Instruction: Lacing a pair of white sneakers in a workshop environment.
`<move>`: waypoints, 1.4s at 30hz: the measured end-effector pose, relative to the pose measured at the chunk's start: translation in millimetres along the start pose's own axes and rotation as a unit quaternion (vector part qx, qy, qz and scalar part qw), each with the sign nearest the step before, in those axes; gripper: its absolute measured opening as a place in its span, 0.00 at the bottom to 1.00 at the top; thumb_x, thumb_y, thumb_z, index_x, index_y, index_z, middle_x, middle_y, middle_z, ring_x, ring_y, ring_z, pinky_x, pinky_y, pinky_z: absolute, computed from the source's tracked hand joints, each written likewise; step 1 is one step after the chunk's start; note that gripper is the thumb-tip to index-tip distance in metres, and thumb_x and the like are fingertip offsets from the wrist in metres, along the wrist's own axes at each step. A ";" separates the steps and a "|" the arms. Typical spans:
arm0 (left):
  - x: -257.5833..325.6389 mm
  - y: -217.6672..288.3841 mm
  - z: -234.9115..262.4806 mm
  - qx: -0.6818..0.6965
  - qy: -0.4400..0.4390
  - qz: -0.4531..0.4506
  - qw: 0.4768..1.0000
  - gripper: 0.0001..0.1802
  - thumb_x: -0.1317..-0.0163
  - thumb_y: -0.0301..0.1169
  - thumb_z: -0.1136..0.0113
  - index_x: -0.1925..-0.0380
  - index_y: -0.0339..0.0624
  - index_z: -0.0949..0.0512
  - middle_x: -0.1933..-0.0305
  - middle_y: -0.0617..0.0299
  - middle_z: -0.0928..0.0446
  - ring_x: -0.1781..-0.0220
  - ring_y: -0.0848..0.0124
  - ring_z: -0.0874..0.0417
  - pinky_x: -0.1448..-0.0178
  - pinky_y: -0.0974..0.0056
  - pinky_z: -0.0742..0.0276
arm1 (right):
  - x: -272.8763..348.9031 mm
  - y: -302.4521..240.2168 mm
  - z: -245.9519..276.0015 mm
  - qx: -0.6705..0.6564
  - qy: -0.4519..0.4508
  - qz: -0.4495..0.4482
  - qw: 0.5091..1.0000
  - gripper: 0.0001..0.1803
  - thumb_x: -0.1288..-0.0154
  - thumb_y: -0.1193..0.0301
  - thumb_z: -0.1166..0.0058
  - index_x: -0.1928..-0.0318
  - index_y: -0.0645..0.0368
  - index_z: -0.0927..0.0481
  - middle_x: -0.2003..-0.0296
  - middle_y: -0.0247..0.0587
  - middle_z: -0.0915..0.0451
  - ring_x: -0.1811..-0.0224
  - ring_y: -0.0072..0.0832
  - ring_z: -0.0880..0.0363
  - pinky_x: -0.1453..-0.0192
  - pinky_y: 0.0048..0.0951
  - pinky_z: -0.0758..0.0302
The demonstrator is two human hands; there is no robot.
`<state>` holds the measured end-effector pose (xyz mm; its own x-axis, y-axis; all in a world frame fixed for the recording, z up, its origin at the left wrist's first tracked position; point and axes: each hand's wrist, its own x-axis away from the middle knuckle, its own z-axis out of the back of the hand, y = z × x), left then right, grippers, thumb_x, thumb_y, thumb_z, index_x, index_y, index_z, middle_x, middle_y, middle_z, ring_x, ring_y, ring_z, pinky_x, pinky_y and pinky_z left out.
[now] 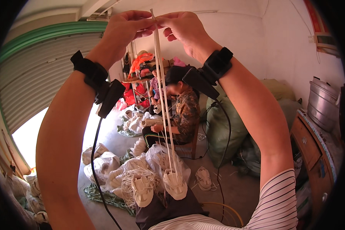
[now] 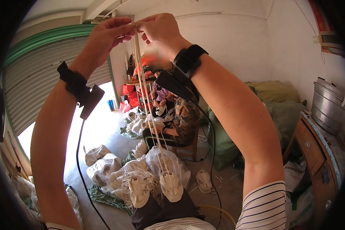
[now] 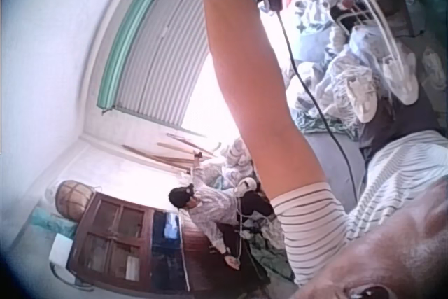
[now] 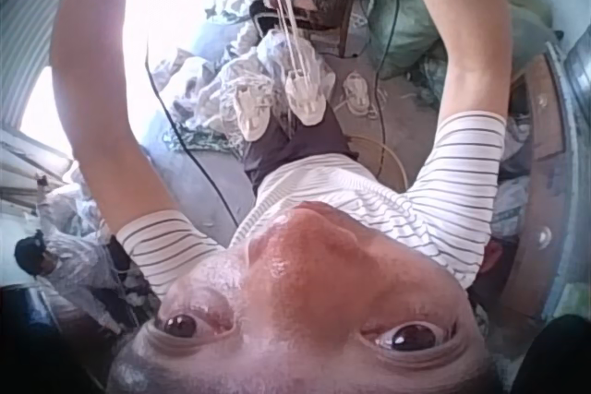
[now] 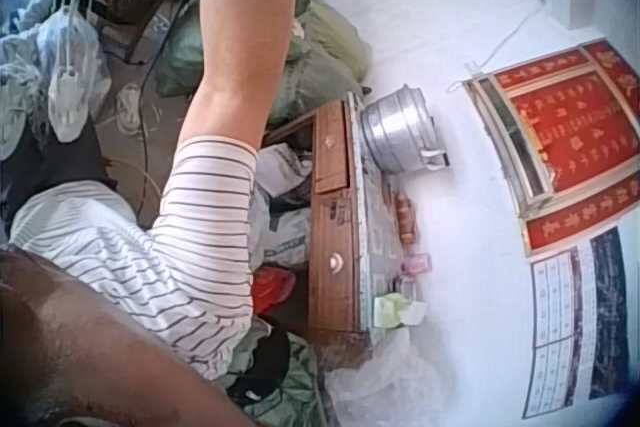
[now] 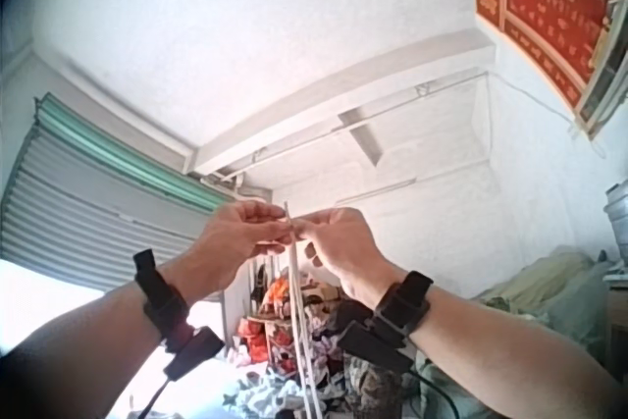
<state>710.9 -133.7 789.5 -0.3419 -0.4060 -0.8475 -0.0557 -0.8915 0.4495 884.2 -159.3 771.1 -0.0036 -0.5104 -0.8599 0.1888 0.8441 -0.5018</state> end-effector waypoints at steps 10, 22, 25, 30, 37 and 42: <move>-4.9 -9.0 1.7 0.016 -0.036 0.017 0.999 0.15 0.36 0.32 0.37 0.52 0.37 0.22 0.58 0.62 0.18 0.58 0.76 0.20 0.49 0.71 0.26 | 1.5 6.0 0.8 -0.042 0.020 0.044 0.998 0.10 0.39 0.74 0.40 0.63 0.70 0.16 0.75 0.41 0.18 0.78 0.21 0.24 0.76 0.23 0.28; -1.8 -9.6 -2.3 0.040 -0.016 0.064 0.997 0.15 0.37 0.33 0.36 0.52 0.38 0.20 0.64 0.68 0.22 0.63 0.79 0.26 0.57 0.72 0.28 | 4.2 17.0 3.5 0.127 0.016 0.099 0.987 0.12 0.40 0.67 0.38 0.66 0.67 0.14 0.77 0.45 0.17 0.73 0.26 0.17 0.68 0.27 0.22; -0.3 -8.9 -6.3 0.047 -0.030 0.090 0.994 0.15 0.36 0.34 0.37 0.52 0.39 0.19 0.65 0.70 0.24 0.64 0.79 0.28 0.57 0.72 0.28 | -1.0 26.6 5.0 0.141 0.035 0.129 0.981 0.13 0.40 0.65 0.38 0.65 0.64 0.14 0.74 0.49 0.16 0.70 0.32 0.15 0.62 0.30 0.20; 1.1 -13.8 -11.8 0.064 -0.031 0.094 0.993 0.15 0.35 0.35 0.37 0.52 0.41 0.19 0.64 0.72 0.24 0.63 0.79 0.29 0.56 0.72 0.29 | -1.3 33.0 6.1 0.139 0.039 0.126 0.982 0.14 0.41 0.65 0.39 0.63 0.64 0.14 0.71 0.51 0.15 0.67 0.36 0.15 0.58 0.32 0.20; -1.3 -23.3 -9.4 0.085 -0.039 0.100 0.991 0.15 0.35 0.36 0.38 0.52 0.42 0.19 0.62 0.72 0.24 0.61 0.79 0.29 0.54 0.72 0.29 | 1.5 35.9 5.2 0.142 0.037 0.125 0.981 0.14 0.41 0.65 0.39 0.63 0.64 0.14 0.71 0.52 0.15 0.67 0.37 0.14 0.58 0.32 0.20; -2.9 -29.0 -7.0 0.089 -0.047 0.096 0.990 0.15 0.35 0.36 0.38 0.52 0.42 0.20 0.60 0.72 0.23 0.60 0.78 0.29 0.53 0.72 0.29 | 0.3 40.4 4.5 0.144 0.041 0.121 0.981 0.14 0.41 0.64 0.39 0.63 0.64 0.14 0.72 0.52 0.16 0.67 0.36 0.14 0.58 0.32 0.20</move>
<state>720.1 -108.0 777.0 -0.4477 -0.5366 -0.7152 -0.1421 -0.7471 0.6494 896.2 -126.0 751.0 -0.0008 -0.2750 -0.9614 0.4635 0.8518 -0.2441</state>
